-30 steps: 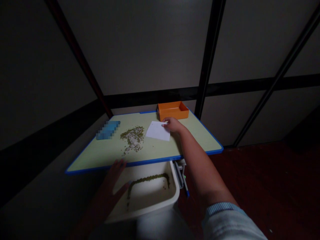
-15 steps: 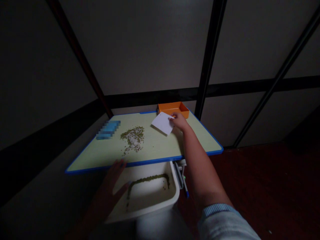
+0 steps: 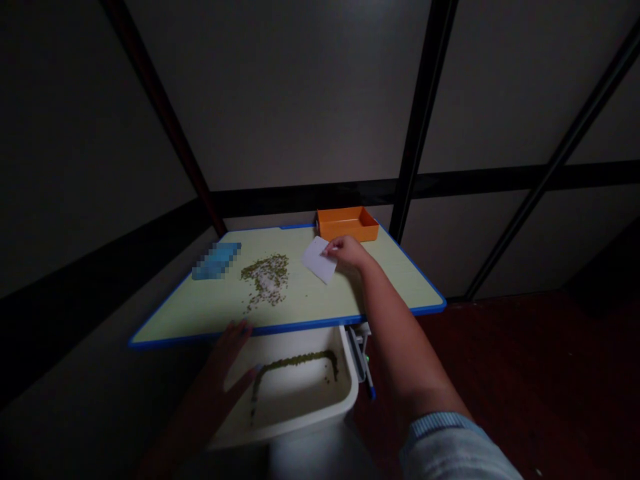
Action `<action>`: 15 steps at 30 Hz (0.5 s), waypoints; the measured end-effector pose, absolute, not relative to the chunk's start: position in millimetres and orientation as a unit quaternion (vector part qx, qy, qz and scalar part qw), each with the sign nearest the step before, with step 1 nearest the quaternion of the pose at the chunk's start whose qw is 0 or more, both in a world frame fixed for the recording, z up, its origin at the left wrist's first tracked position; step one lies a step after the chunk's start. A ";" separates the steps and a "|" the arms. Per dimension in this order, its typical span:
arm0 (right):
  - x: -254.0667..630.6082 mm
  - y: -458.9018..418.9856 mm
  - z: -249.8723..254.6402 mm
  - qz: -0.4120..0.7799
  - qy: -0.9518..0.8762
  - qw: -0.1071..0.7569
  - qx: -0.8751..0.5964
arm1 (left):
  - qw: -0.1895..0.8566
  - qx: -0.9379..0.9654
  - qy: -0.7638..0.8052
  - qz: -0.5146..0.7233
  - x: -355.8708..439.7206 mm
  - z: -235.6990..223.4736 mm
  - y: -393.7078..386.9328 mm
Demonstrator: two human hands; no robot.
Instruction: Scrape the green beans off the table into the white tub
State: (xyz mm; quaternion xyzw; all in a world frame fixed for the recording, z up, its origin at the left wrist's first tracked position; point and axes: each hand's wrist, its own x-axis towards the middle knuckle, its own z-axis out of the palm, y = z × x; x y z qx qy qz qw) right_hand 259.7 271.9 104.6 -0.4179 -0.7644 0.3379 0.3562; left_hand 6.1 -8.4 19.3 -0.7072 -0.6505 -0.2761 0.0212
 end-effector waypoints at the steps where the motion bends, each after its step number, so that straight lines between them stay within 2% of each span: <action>1: 260.8 270.5 106.1 0.328 -0.768 0.349 -0.425 | 0.021 -0.708 -0.650 -0.275 6.0 19.6 -8.5; 4: 264.7 267.6 110.4 0.327 -0.751 0.374 -0.435 | 0.020 -0.714 -0.645 -0.272 6.1 20.5 -8.5; 8: 268.0 266.5 115.3 0.414 -0.673 0.481 -0.380 | 0.028 -0.707 -0.650 -0.276 6.5 19.4 -8.1; 11: 269.2 267.4 118.1 0.430 -0.614 0.556 -0.360 | 0.033 -0.704 -0.650 -0.284 6.7 17.5 -7.6; 13: 268.5 267.8 118.3 0.433 -0.601 0.570 -0.355 | 0.038 -0.705 -0.647 -0.287 6.5 16.6 -7.3; 15: 265.9 267.0 116.8 0.448 -0.616 0.550 -0.343 | 0.043 -0.706 -0.647 -0.286 6.3 16.3 -7.0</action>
